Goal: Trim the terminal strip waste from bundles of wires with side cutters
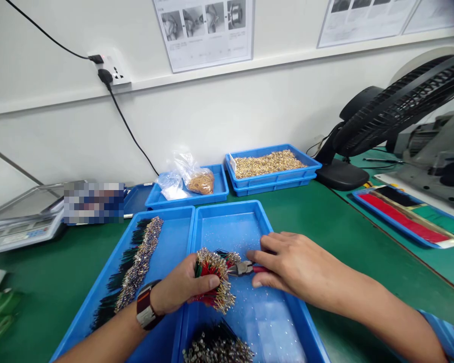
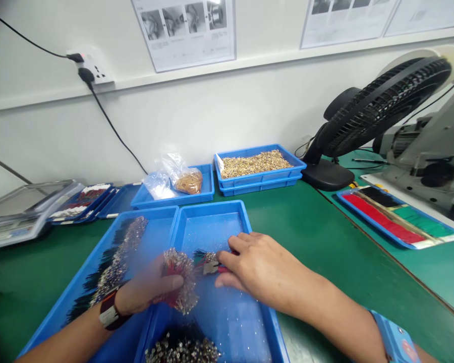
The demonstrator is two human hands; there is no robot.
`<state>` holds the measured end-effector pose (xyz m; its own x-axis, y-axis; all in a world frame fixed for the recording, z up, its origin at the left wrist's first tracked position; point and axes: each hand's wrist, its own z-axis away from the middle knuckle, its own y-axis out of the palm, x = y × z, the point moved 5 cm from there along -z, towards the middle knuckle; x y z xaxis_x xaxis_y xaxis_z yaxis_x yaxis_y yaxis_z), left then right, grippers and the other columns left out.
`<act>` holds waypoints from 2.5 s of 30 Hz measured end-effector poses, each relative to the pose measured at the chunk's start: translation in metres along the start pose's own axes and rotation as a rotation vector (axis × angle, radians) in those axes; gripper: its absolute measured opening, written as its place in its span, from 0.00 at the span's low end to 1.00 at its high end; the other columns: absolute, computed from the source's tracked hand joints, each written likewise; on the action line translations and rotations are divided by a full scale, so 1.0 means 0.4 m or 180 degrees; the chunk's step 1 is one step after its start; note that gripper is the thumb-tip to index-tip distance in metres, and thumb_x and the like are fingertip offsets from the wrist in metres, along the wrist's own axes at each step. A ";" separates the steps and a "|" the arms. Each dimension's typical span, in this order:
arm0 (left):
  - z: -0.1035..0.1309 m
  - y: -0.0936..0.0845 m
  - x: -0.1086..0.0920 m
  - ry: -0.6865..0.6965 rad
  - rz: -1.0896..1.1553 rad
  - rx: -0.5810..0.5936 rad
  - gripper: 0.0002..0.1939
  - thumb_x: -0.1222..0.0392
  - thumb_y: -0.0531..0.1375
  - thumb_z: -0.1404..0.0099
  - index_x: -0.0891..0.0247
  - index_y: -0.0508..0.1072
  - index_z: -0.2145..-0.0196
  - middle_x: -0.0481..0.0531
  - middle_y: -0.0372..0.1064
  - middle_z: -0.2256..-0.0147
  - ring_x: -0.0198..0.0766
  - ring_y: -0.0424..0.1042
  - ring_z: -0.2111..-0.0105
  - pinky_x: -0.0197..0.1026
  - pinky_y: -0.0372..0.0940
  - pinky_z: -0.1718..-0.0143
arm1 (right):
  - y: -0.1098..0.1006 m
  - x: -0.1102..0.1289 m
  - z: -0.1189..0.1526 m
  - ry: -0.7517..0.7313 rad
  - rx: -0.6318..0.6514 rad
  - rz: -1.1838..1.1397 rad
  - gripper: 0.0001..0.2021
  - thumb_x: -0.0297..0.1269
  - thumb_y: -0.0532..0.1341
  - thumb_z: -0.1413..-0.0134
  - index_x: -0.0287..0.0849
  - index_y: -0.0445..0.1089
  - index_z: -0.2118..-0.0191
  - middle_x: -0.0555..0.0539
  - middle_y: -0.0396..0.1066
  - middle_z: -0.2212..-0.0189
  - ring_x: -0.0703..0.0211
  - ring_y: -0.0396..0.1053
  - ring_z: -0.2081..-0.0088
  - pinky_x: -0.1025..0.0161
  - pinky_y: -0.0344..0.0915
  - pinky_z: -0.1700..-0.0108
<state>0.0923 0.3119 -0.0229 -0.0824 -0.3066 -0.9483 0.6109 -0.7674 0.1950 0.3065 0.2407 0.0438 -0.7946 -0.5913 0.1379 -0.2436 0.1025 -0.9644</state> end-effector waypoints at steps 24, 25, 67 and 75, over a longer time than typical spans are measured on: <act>-0.010 -0.029 0.028 -0.0216 -0.0331 -0.0210 0.31 0.34 0.74 0.42 0.68 0.78 0.58 0.47 0.69 0.73 0.28 0.58 0.80 0.31 0.51 0.82 | -0.005 -0.001 0.002 0.0031 0.0135 -0.0121 0.23 0.57 0.53 0.24 0.44 0.74 0.60 0.49 0.68 0.68 0.56 0.65 0.70 0.57 0.52 0.68; -0.009 -0.023 0.024 -0.0215 -0.0262 -0.0177 0.32 0.35 0.74 0.42 0.67 0.78 0.57 0.47 0.70 0.73 0.29 0.61 0.79 0.31 0.53 0.81 | -0.005 -0.001 0.001 0.0039 0.0121 -0.0095 0.23 0.57 0.54 0.24 0.43 0.74 0.59 0.48 0.68 0.68 0.55 0.65 0.70 0.57 0.53 0.68; -0.002 0.000 0.008 -0.0239 -0.0038 -0.0053 0.27 0.39 0.75 0.41 0.67 0.77 0.61 0.44 0.67 0.75 0.27 0.58 0.80 0.31 0.55 0.80 | 0.015 -0.015 -0.001 0.0082 0.0129 0.0078 0.21 0.56 0.55 0.24 0.44 0.75 0.53 0.47 0.69 0.65 0.50 0.68 0.66 0.54 0.56 0.63; -0.004 -0.008 0.016 -0.0231 -0.0394 -0.0280 0.29 0.33 0.69 0.36 0.67 0.74 0.64 0.45 0.65 0.77 0.26 0.53 0.82 0.32 0.46 0.84 | 0.016 -0.006 0.001 0.0072 0.0295 -0.0043 0.20 0.55 0.55 0.24 0.45 0.72 0.59 0.49 0.68 0.67 0.54 0.65 0.69 0.56 0.50 0.67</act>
<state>0.0909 0.3132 -0.0300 -0.2161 -0.2551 -0.9425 0.6588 -0.7505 0.0521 0.3071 0.2426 0.0374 -0.8042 -0.5738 0.1550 -0.2027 0.0195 -0.9791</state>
